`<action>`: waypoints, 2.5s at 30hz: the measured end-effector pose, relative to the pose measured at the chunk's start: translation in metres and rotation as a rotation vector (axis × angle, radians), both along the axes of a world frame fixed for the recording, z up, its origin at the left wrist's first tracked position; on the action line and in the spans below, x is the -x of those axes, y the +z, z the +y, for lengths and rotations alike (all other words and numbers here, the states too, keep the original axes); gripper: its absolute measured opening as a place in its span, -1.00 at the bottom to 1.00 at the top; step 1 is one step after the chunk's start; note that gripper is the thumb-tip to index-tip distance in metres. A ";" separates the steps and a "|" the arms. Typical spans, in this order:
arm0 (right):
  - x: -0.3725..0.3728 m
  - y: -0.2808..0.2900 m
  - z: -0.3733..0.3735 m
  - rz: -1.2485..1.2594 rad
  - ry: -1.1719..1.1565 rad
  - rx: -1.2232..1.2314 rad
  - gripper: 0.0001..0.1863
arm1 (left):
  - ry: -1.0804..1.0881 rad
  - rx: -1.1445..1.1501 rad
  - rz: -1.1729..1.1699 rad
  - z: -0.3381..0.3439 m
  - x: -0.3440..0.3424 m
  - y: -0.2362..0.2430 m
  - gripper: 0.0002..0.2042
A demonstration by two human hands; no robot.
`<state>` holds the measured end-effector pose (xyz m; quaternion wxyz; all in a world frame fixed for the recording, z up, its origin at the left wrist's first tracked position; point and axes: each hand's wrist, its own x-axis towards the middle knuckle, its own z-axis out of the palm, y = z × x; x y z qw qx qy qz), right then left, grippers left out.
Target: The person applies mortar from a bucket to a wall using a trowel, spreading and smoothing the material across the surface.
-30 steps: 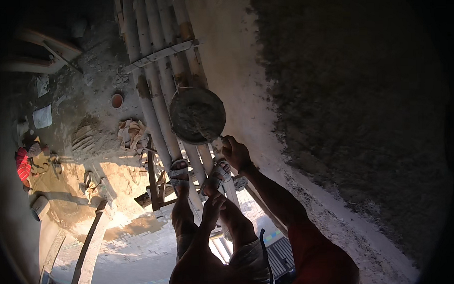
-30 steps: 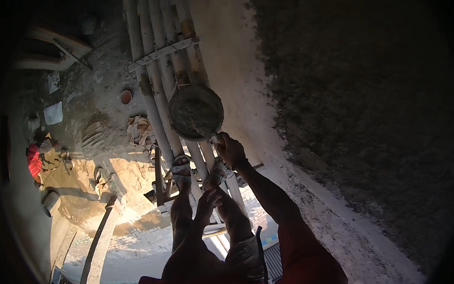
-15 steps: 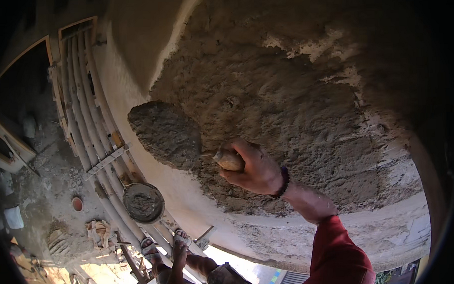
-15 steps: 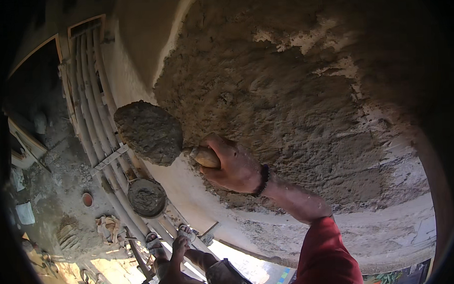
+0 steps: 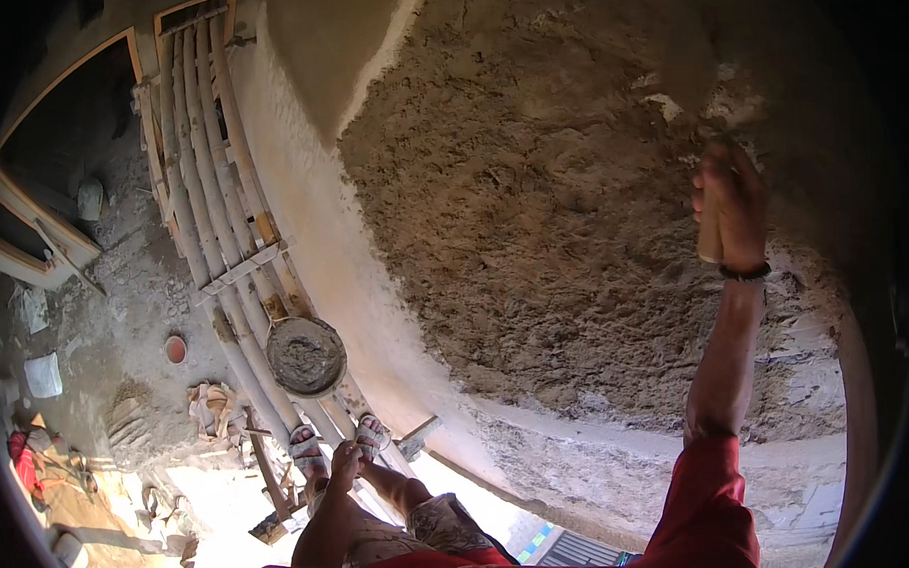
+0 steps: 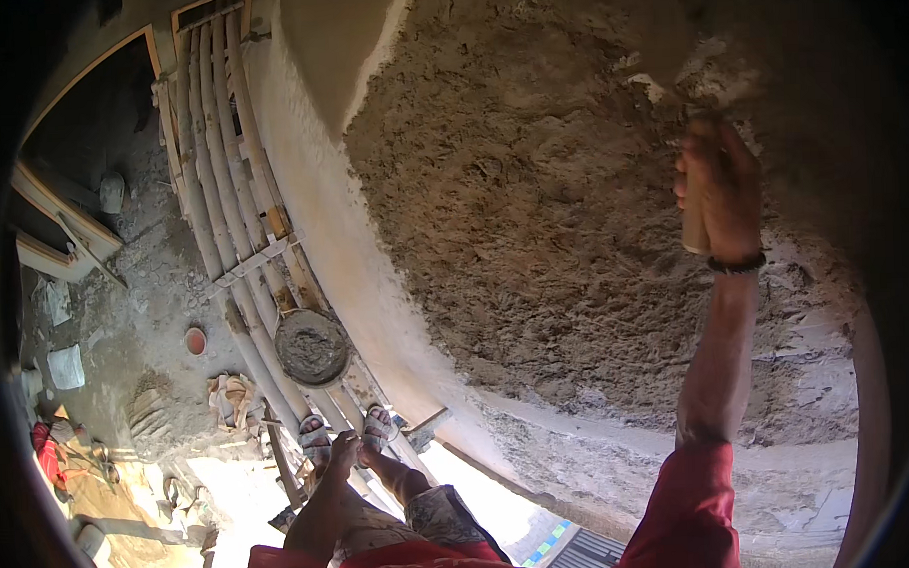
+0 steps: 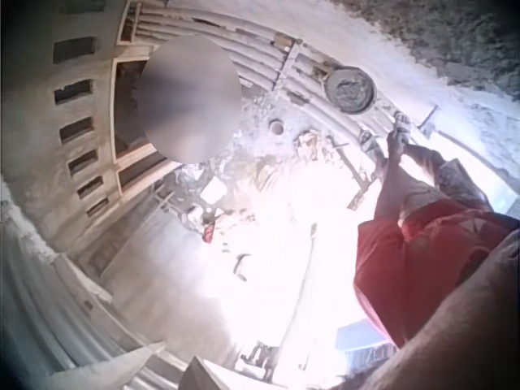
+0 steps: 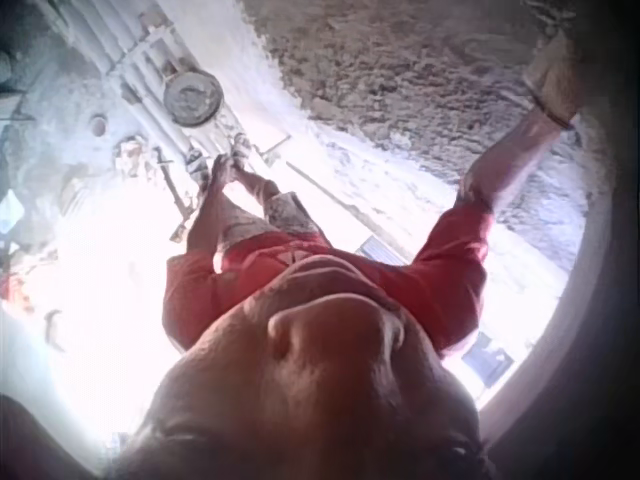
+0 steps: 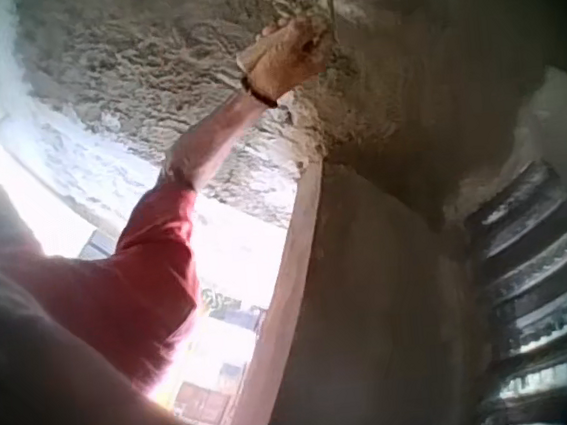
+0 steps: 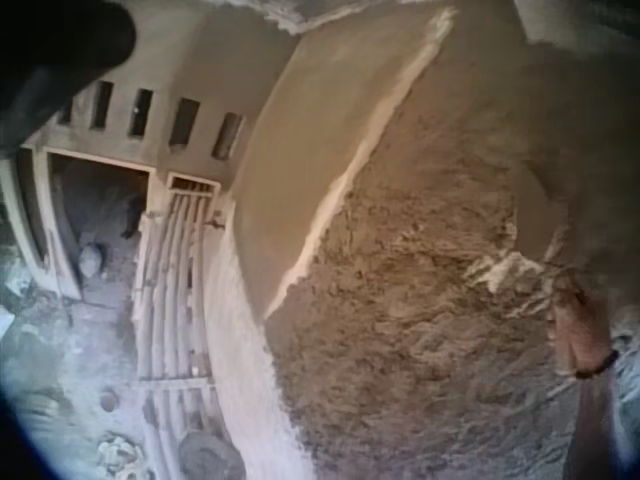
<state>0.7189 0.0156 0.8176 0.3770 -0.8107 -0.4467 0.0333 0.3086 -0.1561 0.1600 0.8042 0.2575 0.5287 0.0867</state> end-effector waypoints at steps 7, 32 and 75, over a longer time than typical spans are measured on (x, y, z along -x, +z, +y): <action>0.032 -0.039 -0.021 -0.017 0.015 0.143 -0.65 | 0.096 0.118 -0.061 -0.008 -0.004 0.000 -0.73; -0.005 -0.188 0.027 0.129 -0.113 0.167 -0.41 | -0.004 0.058 -0.097 -0.040 0.005 0.019 -0.57; 0.069 -0.060 -0.101 -0.055 0.173 0.399 -0.47 | -0.108 0.148 -0.053 -0.035 -0.035 0.029 -0.62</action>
